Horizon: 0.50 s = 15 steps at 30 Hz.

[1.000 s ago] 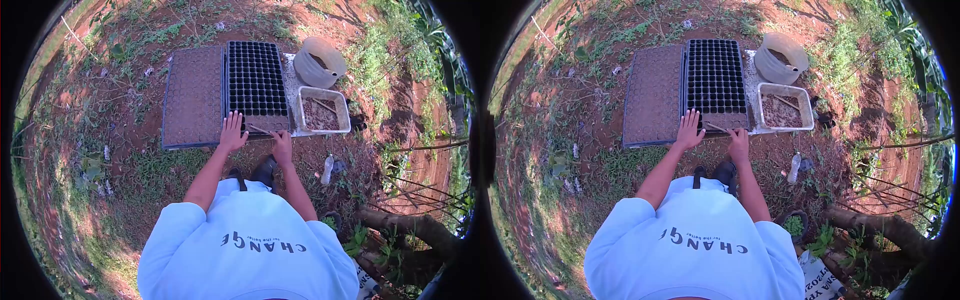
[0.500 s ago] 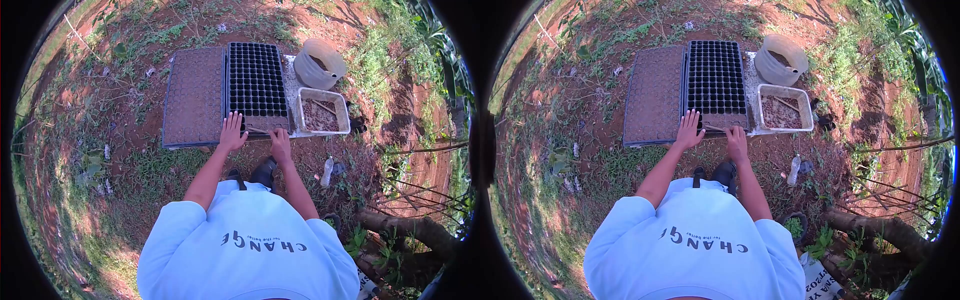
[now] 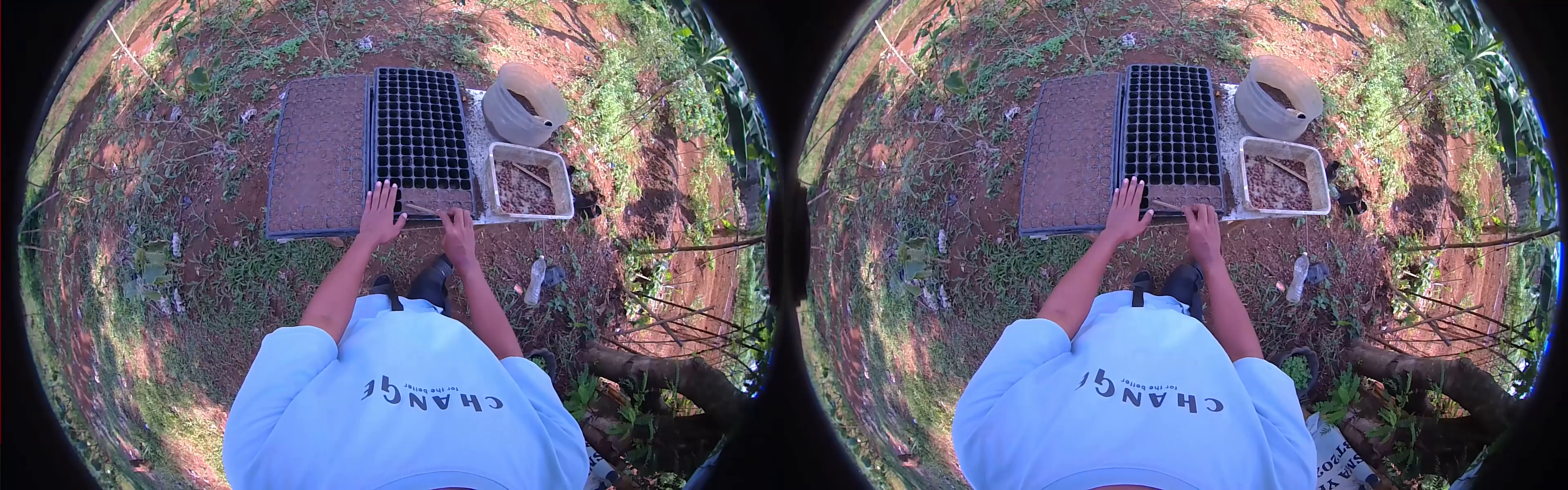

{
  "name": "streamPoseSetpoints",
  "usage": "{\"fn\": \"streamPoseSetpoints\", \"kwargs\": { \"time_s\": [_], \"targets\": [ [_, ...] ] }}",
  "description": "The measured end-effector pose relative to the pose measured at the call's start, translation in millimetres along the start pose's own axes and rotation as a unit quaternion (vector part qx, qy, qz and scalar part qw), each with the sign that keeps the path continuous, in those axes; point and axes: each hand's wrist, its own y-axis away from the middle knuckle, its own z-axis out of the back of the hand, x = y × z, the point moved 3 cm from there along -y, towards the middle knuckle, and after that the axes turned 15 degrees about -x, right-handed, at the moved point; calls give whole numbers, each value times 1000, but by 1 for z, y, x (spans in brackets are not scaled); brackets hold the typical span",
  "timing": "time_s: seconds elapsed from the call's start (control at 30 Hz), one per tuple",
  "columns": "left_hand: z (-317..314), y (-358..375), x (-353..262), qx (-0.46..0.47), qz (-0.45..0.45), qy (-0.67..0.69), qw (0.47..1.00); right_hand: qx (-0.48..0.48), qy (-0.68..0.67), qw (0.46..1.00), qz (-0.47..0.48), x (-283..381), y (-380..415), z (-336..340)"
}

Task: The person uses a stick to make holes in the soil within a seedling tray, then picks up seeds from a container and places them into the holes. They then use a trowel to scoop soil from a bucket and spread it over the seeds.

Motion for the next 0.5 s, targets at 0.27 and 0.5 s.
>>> {"fn": "streamPoseSetpoints", "kwargs": {
  "time_s": [0.27, 0.5],
  "targets": [
    [-2, 0, 1, -2, -3, -6, 1000, -15, -13, 999, -34, 2, 0, 3],
    [0, 0, 0, -2, -1, 2, 1000, -17, -9, 999, -31, 1, 1, 0]
  ]
}}
